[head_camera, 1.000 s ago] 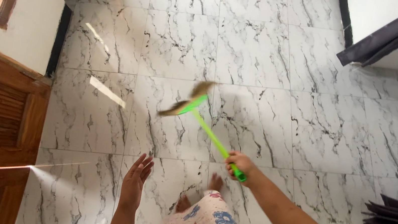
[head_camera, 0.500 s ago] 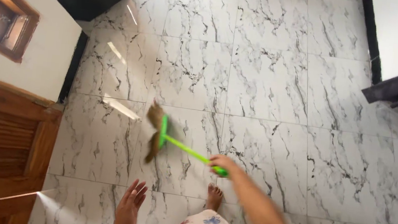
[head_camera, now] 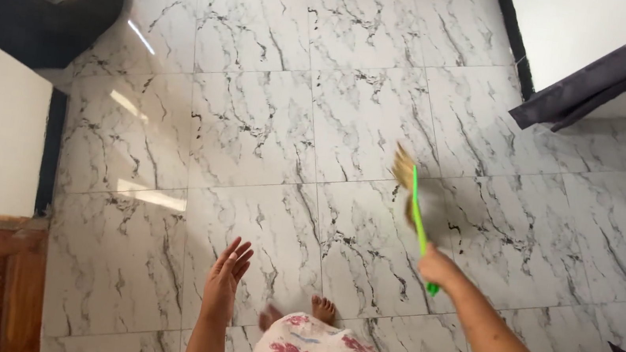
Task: The recorder uses a green broom to sweep debris on a marble-tiled floor.
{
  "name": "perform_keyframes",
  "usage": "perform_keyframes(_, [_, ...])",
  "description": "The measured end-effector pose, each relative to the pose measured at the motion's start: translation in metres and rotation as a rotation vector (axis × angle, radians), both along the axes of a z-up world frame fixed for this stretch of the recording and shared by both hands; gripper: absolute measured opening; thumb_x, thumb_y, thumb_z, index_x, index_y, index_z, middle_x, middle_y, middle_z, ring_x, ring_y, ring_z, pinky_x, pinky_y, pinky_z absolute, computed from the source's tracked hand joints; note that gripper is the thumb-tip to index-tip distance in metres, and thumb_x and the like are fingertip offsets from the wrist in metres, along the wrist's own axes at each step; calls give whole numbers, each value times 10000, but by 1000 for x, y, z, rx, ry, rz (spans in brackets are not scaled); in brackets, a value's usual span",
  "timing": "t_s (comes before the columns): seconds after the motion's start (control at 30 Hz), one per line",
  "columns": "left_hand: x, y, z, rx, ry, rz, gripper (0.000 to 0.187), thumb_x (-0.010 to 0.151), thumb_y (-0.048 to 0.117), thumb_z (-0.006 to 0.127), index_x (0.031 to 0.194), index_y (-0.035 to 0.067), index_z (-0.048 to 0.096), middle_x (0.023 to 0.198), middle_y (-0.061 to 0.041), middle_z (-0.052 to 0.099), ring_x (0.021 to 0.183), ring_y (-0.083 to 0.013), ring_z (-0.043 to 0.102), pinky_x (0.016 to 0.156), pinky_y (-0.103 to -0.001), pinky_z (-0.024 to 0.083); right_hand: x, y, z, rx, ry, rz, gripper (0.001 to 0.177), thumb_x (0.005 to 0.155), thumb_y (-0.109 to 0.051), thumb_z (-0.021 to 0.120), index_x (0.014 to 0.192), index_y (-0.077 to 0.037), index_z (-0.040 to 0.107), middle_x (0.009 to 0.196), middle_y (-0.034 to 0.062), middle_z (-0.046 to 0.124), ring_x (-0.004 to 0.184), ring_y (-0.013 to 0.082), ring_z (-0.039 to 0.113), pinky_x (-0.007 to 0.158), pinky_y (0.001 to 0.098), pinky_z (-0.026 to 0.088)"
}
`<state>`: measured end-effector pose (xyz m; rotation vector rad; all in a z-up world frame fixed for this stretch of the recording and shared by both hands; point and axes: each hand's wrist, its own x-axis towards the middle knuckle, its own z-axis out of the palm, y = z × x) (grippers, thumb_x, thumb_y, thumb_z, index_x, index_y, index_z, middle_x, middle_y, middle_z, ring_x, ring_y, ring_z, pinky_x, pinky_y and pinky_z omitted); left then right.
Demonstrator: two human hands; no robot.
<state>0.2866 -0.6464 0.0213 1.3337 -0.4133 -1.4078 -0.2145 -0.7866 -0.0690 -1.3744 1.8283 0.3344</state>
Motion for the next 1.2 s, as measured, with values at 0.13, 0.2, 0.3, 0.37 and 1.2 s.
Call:
perform_keyframes(0.13, [13,-39,1,-11,-20,-43,489,1048,265,455,1508,103,492,1484,-103,585,1366,-231,557,1145,-368,423,69,-9,39,77,-370,-444,351,919,-61,634,1204,-69,429,835,113,615,639,199,607,480,386,527])
perform_keyframes(0.2, [28,-57,-5,-17,3,-84,490,1048,264,454,1510,103,490,1483,-107,586,1361,-233,559,1141,-373,418,110,-29,43,120,-609,-483,324,931,-103,677,1202,-68,502,838,115,637,608,176,612,463,346,506])
perform_keyframes(0.3, [58,-77,-16,-51,13,-96,489,1047,254,462,1506,89,502,1481,-114,590,1355,-244,563,1146,-374,419,211,-54,9,216,-690,-415,352,903,-92,705,1195,-118,510,836,105,643,585,178,605,436,355,497])
perform_keyframes(0.37, [88,-102,-7,11,15,-82,487,1045,255,459,1504,96,505,1479,-107,593,1355,-238,563,1137,-378,421,298,-73,-38,254,-739,-381,397,877,-28,715,1196,-113,496,827,137,638,556,197,607,428,380,497])
perform_keyframes(1.2, [193,-326,2,55,23,-237,469,1063,213,395,1506,92,492,1483,-118,580,1366,-249,548,1155,-376,400,183,-177,20,66,-9,-360,522,1031,-203,487,1529,-88,376,799,111,688,587,189,621,474,326,483])
